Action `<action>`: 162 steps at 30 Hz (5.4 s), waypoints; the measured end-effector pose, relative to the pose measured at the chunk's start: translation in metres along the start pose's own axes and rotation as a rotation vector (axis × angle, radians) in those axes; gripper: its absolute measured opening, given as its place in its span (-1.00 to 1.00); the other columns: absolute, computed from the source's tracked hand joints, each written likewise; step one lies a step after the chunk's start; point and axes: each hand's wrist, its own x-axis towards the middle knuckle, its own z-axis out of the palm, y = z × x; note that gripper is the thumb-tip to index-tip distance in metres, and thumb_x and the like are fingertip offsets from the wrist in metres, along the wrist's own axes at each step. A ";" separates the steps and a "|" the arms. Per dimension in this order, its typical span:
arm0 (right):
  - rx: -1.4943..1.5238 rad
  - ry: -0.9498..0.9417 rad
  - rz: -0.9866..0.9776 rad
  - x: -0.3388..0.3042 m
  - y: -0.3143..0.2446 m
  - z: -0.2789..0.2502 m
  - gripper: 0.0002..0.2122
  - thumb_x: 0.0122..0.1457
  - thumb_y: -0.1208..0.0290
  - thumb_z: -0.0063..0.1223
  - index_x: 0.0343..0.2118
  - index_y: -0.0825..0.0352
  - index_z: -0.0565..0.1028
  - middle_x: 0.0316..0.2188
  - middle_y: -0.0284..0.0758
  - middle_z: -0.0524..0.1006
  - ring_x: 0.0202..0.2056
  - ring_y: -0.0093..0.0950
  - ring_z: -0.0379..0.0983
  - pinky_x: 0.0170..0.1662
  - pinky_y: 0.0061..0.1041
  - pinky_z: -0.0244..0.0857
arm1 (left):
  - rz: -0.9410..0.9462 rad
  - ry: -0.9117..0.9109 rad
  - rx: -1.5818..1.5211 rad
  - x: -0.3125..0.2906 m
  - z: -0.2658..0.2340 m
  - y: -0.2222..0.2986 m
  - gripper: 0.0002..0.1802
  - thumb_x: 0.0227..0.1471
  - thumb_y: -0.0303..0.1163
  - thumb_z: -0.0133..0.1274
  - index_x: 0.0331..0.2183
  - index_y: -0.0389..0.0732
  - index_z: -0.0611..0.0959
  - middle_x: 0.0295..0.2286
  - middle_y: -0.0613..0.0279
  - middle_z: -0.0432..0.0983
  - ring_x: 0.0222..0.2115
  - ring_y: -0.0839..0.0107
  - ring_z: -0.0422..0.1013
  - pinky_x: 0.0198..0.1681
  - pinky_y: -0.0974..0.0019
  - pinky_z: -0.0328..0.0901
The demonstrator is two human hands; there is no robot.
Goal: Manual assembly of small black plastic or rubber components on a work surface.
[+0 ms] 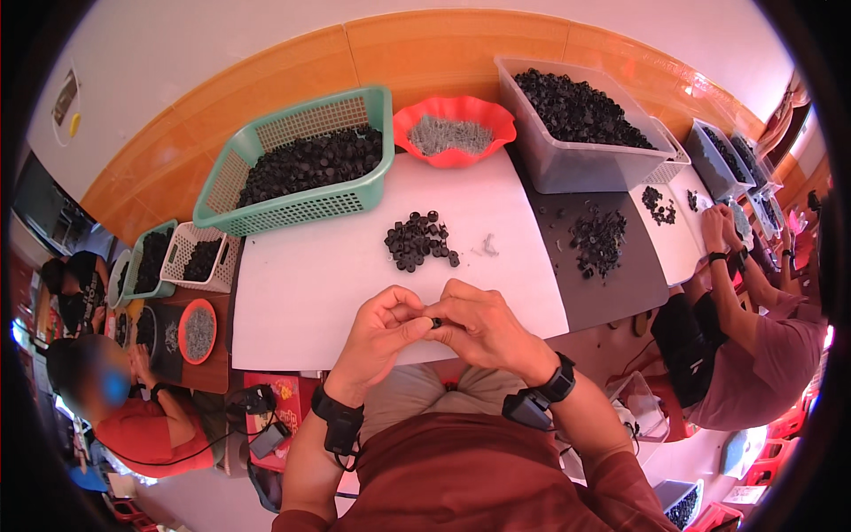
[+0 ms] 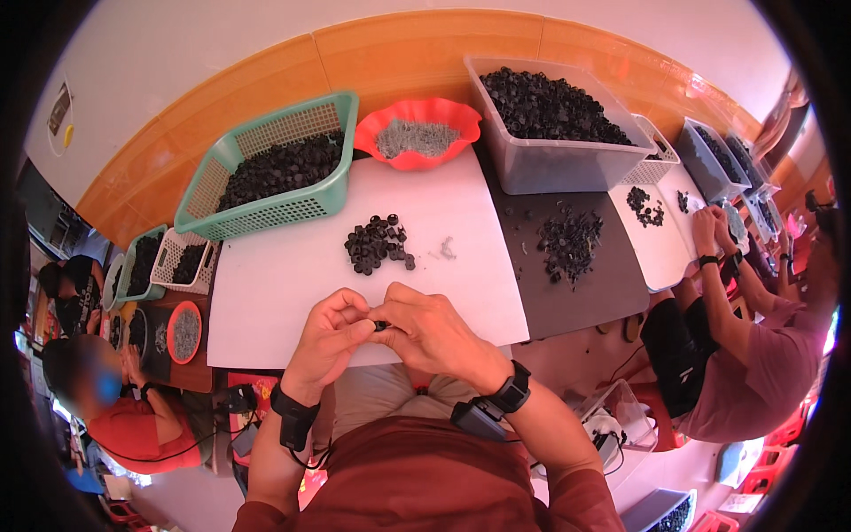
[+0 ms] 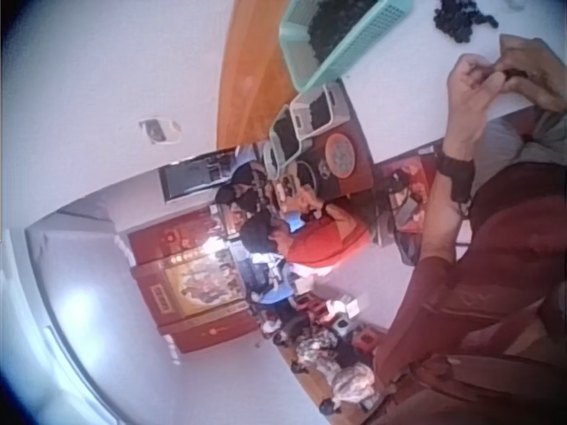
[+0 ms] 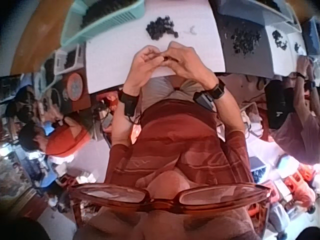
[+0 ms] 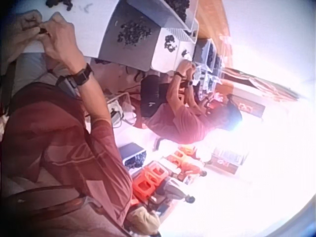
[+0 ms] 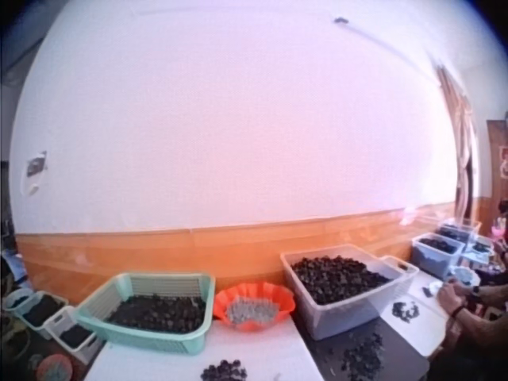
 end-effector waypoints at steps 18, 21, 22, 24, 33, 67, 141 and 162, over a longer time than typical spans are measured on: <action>0.459 0.122 0.378 -0.013 0.010 0.002 -0.60 0.04 0.49 0.39 -0.03 0.36 0.56 -0.35 -0.53 0.37 -0.38 -0.77 0.27 -0.35 -0.74 0.19 | 0.090 0.133 -0.008 -0.001 -0.005 -0.013 -0.87 0.15 -0.57 0.13 -0.24 -0.23 0.52 -0.24 0.06 0.62 -0.31 0.42 0.54 -0.21 0.36 0.46; 0.483 0.137 0.408 -0.013 0.009 0.002 -0.64 0.07 0.49 0.37 -0.04 0.36 0.57 -0.40 -0.54 0.36 -0.45 -0.76 0.23 -0.39 -0.74 0.19 | 0.115 0.170 0.075 0.001 -0.001 -0.009 -0.87 0.15 -0.56 0.14 -0.25 -0.24 0.53 -0.24 0.06 0.61 -0.31 0.43 0.53 -0.22 0.36 0.46; 0.481 0.137 0.400 -0.013 0.010 0.003 -0.64 0.07 0.49 0.37 -0.04 0.36 0.57 -0.40 -0.54 0.36 -0.45 -0.76 0.23 -0.39 -0.74 0.19 | 0.124 0.198 0.144 0.002 0.000 -0.005 -0.87 0.14 -0.56 0.15 -0.26 -0.25 0.53 -0.25 0.06 0.61 -0.32 0.45 0.53 -0.22 0.36 0.46; 0.471 0.138 0.410 -0.014 0.012 0.004 -0.67 0.10 0.48 0.35 -0.07 0.38 0.58 -0.41 -0.55 0.36 -0.44 -0.77 0.23 -0.39 -0.75 0.19 | 0.187 0.240 0.204 0.008 -0.001 0.012 -0.87 0.13 -0.55 0.16 -0.27 -0.25 0.53 -0.26 0.08 0.61 -0.33 0.46 0.52 -0.23 0.36 0.46; 0.462 0.113 0.422 -0.012 0.011 0.003 -0.72 0.12 0.47 0.34 -0.10 0.38 0.59 -0.43 -0.55 0.38 -0.44 -0.77 0.24 -0.39 -0.75 0.19 | 0.603 0.646 1.105 0.077 -0.065 0.143 -0.69 0.04 -0.49 0.22 -0.16 -0.39 0.59 -0.27 0.01 0.64 -0.27 0.29 0.57 -0.15 0.30 0.45; -0.268 0.383 0.404 0.006 0.010 0.005 -0.72 0.01 0.56 0.29 -0.18 0.43 0.55 -0.30 -0.16 0.53 -0.44 -0.39 0.52 -0.35 -0.45 0.40 | 0.521 0.420 1.388 0.037 -0.024 0.005 -0.66 -0.08 -0.48 0.27 -0.18 -0.28 0.64 -0.14 0.05 0.58 -0.14 0.09 0.52 -0.05 0.17 0.40; -0.054 0.115 0.178 0.015 0.006 -0.019 -0.88 0.23 0.61 0.06 -0.19 0.35 0.53 -0.34 -0.25 0.53 -0.55 -0.37 0.45 -0.39 -0.41 0.36 | -0.030 0.087 -0.093 0.007 -0.015 0.005 -0.80 0.13 -0.59 0.15 -0.16 -0.35 0.65 -0.29 0.13 0.61 -0.27 0.40 0.56 -0.11 0.31 0.50; 0.396 0.257 0.376 0.008 0.004 0.020 -0.93 0.22 0.58 0.15 -0.26 0.42 0.55 -0.36 -0.36 0.52 -0.47 -0.67 0.34 -0.42 -0.64 0.25 | -0.025 0.079 -0.059 0.005 -0.014 0.005 -0.80 0.15 -0.59 0.13 -0.15 -0.34 0.63 -0.26 0.11 0.62 -0.26 0.40 0.57 -0.10 0.28 0.50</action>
